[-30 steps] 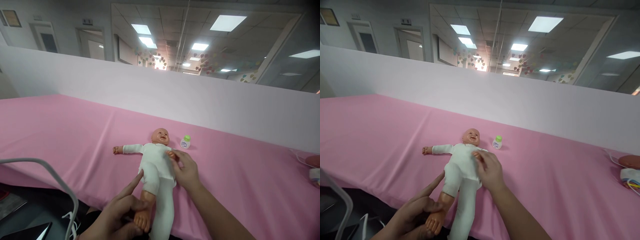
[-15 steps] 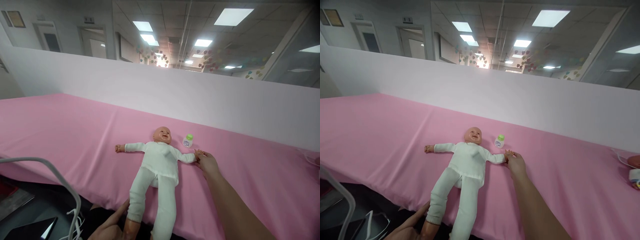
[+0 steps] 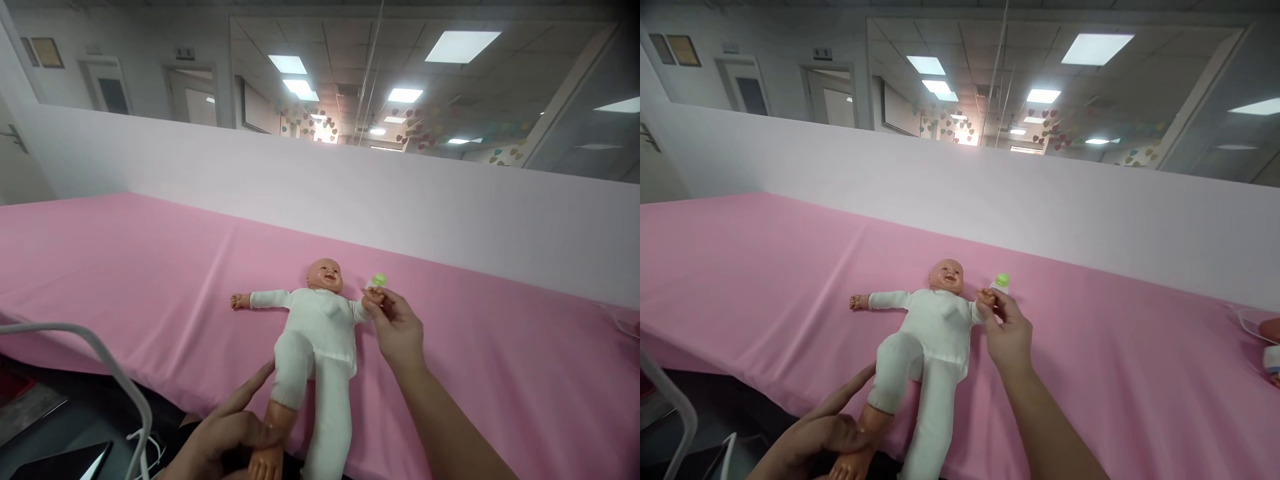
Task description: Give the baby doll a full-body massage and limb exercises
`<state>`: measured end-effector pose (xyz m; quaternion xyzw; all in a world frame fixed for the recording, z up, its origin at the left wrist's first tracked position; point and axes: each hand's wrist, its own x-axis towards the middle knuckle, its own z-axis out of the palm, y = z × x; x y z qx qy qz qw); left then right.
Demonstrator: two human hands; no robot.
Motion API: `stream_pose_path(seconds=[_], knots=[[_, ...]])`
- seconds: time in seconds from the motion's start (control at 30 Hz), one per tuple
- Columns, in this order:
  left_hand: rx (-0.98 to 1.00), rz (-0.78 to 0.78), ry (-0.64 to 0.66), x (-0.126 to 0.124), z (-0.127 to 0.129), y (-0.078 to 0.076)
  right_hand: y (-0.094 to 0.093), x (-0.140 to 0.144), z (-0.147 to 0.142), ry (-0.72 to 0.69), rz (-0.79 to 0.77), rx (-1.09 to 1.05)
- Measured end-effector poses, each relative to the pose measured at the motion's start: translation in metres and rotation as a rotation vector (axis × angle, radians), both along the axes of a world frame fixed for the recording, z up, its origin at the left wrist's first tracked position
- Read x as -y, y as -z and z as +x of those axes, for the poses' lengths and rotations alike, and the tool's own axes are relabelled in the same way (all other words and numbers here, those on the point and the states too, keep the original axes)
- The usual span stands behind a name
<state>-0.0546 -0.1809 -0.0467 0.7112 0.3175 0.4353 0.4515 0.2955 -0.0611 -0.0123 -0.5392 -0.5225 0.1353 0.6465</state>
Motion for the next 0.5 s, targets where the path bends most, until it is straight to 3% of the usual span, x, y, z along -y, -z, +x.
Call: stream_pose_path(seconds=[0.13,0.23,0.37,0.5], knots=[[-0.023,-0.097,0.058,-0.018,0.016,-0.030,0.001,0.011,-0.024,-0.083,0.107,0.548],[-0.018,-0.142,0.082,-0.031,0.029,-0.044,0.003,0.012,-0.034,-0.194,0.233,0.836],[0.027,-0.148,0.094,-0.043,0.041,-0.054,0.005,0.010,-0.045,-0.261,0.297,0.968],[0.007,-0.137,0.103,-0.043,0.041,-0.059,0.005,0.009,-0.043,-0.256,0.256,0.893]])
